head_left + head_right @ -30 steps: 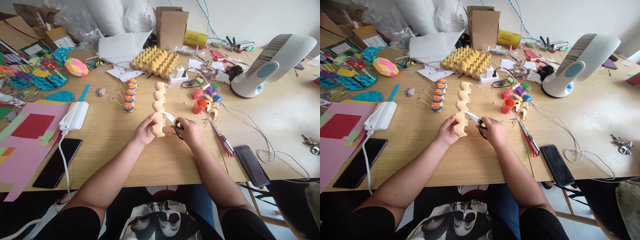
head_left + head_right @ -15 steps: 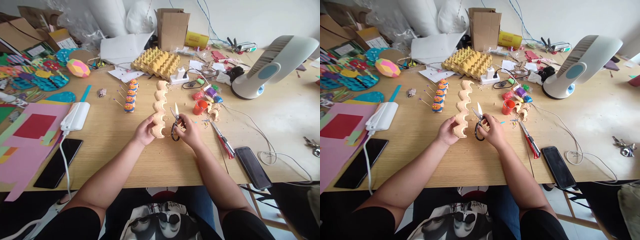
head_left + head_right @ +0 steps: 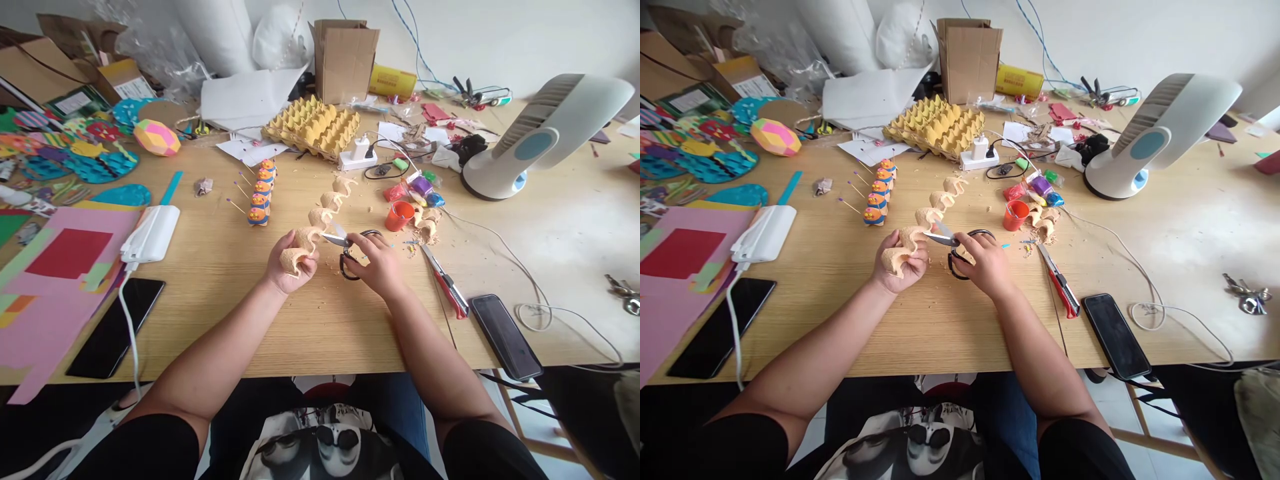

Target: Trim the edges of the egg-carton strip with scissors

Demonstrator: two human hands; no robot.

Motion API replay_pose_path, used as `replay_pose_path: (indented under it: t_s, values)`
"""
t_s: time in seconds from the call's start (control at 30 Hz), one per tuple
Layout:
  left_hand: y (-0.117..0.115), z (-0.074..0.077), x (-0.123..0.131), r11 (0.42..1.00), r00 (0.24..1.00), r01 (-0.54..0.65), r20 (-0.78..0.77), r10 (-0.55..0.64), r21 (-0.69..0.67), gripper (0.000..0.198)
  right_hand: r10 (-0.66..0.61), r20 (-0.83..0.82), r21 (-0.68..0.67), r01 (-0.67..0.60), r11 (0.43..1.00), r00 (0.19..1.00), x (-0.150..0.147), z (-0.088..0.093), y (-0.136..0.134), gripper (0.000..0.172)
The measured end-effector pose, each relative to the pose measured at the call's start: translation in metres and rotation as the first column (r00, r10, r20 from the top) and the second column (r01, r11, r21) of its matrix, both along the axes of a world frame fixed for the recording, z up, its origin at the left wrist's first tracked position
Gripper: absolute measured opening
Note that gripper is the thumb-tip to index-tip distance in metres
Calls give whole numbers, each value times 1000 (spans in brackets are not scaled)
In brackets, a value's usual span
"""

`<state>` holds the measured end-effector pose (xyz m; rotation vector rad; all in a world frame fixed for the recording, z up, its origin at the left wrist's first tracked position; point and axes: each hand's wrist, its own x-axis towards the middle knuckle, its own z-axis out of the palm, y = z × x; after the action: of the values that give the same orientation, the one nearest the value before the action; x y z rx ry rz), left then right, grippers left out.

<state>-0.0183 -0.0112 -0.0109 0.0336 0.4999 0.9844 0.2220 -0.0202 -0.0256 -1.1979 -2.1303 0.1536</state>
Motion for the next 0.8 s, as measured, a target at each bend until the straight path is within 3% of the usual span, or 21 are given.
replay_pose_path:
  t_s: [0.3, 0.8]
  values:
    - [1, -5, -1, 998, 998, 59, -9, -59, -14, 30, -33, 131, 51, 27, 998, 991, 1, 5, -2, 37]
    - [1, -3, 1, 998, 999, 47, -14, -48, -30, 31, -52, 153, 72, 42, 997, 987, 2, 6, -3, 36]
